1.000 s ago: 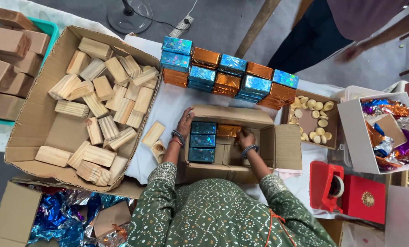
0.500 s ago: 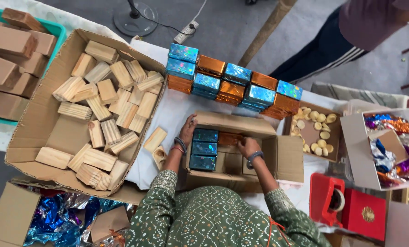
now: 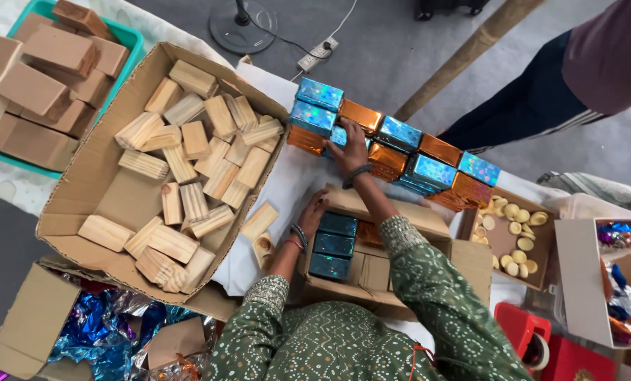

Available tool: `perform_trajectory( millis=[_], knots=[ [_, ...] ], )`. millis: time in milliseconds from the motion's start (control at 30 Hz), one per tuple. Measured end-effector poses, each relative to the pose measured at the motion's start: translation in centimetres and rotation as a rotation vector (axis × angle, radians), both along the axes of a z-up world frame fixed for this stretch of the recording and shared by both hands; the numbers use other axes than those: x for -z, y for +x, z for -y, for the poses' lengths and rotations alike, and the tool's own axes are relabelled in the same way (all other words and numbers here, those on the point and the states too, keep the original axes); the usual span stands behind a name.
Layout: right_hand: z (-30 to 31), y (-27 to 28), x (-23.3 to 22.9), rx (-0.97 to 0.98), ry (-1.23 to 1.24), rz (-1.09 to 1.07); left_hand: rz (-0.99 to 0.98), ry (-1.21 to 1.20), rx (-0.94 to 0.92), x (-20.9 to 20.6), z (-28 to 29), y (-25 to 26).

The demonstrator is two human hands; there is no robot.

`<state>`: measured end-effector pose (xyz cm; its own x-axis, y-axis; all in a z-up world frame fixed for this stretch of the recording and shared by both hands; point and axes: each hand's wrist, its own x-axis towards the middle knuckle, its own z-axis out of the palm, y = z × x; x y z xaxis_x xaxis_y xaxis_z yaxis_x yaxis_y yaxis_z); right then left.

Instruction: Packing various items including wrapped soaps and wooden blocks into a cardboard box.

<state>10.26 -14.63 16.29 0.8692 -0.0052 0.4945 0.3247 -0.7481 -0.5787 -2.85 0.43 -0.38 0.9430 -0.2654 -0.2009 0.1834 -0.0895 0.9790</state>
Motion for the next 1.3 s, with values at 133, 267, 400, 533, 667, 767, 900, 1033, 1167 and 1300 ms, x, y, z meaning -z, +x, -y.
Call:
perform_trajectory(
  millis=[133, 267, 400, 533, 667, 767, 900, 1033, 1167, 1300],
  knots=[
    [-1.2, 1.9, 2.6, 0.081, 0.125, -0.105, -0.037, -0.062, -0.012, 0.0, 0.1, -0.2],
    [-1.8, 2.8, 4.3, 0.156, 0.249, -0.148, -0.02, -0.121, -0.016, -0.4, 0.2, -0.1],
    [-2.2, 3.2, 4.1, 0.189, 0.27, -0.151, -0.06, -0.113, -0.006, -1.6, 0.0, -0.2],
    [-1.8, 3.3, 4.3, 0.161, 0.22, -0.119, -0.075, -0.153, -0.009, -1.4, 0.2, 0.2],
    [-1.0, 1.1, 2.3, 0.096, 0.166, -0.123, -0.002, -0.155, -0.004, 0.0, 0.1, 0.1],
    [2.3, -3.5, -0.5, 0.057, 0.159, -0.202, -0.01, -0.097, 0.012, 0.6, 0.1, 0.0],
    [9.5, -14.0, -4.1, -0.199, 0.228, -0.268, -0.079, -0.079, 0.013, 3.0, 0.3, 0.2],
    [15.6, -25.1, -2.7, -0.14, 0.048, -0.531, 0.062, -0.014, -0.003, 2.1, 0.1, 0.5],
    [16.6, -30.5, 0.6, 0.005, 0.041, -0.772, 0.075, 0.009, 0.007, 1.8, -0.1, 0.7],
    [16.1, -31.4, 1.6, 0.023, 0.071, -0.716, 0.063, -0.018, 0.023, 2.7, -0.3, 0.9]
  ],
)
